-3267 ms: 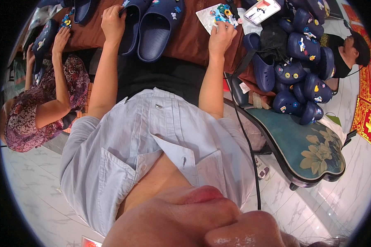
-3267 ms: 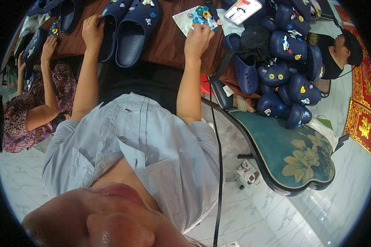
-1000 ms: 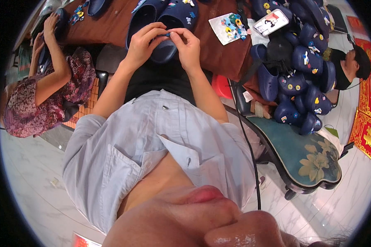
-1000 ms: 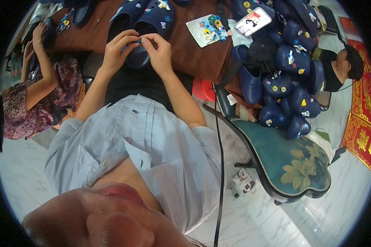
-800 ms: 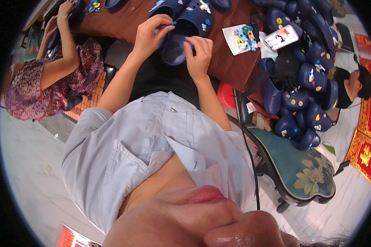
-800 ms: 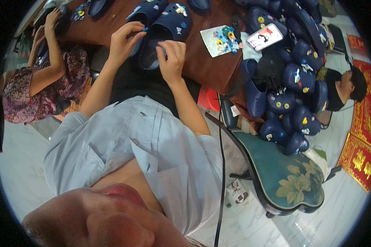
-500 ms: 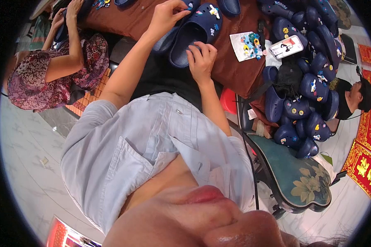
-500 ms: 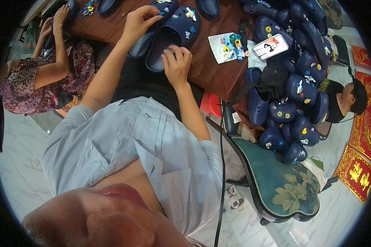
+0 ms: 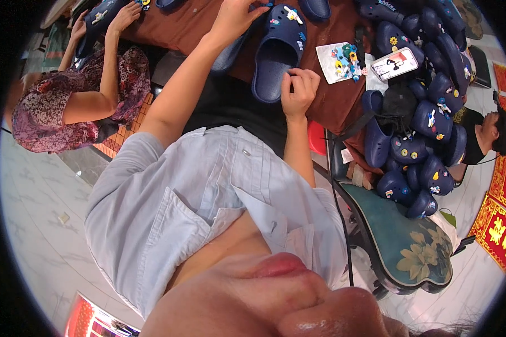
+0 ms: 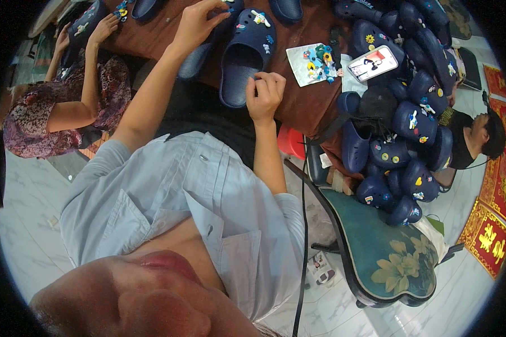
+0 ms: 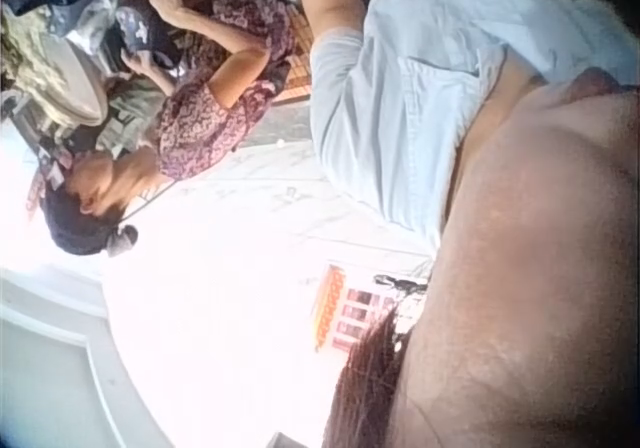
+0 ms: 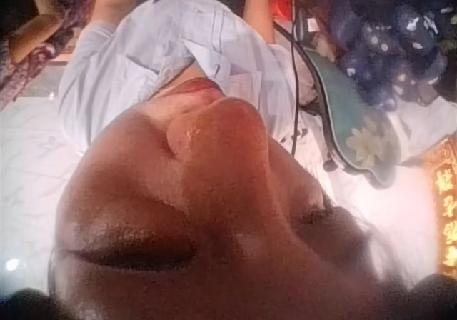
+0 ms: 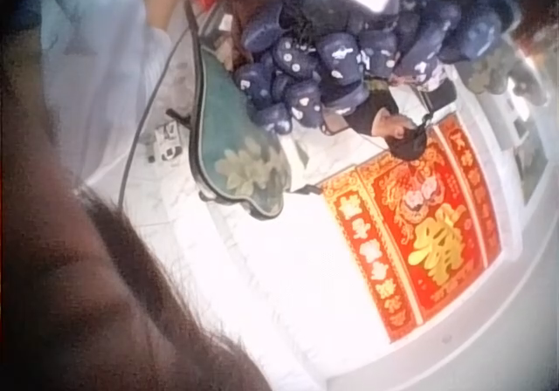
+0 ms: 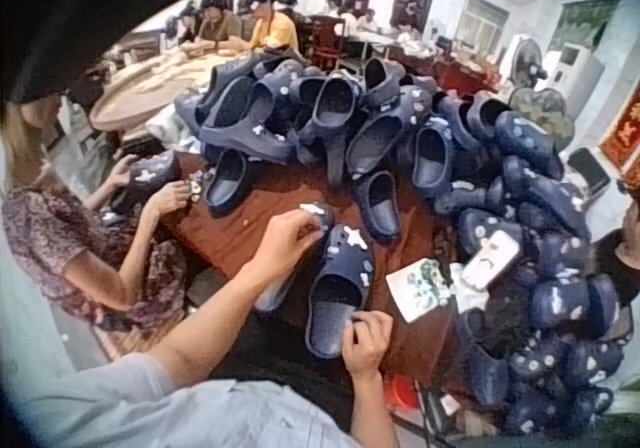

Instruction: Applying decorative charms and pins to foam clog shoes.

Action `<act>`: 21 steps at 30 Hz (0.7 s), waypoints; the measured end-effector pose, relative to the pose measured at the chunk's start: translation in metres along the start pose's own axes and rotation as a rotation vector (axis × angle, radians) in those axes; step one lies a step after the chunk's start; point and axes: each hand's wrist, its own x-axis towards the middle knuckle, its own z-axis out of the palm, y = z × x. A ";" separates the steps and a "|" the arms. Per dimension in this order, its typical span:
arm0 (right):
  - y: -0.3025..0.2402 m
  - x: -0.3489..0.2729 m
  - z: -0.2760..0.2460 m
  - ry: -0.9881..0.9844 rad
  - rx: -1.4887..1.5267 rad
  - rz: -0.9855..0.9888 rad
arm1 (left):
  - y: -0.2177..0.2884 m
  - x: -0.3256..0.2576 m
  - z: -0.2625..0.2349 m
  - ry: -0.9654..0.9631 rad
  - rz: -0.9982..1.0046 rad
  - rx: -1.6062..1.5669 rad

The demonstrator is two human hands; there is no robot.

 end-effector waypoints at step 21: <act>-0.006 0.000 0.007 0.012 -0.037 0.095 | -0.045 0.039 0.053 -0.360 0.327 0.515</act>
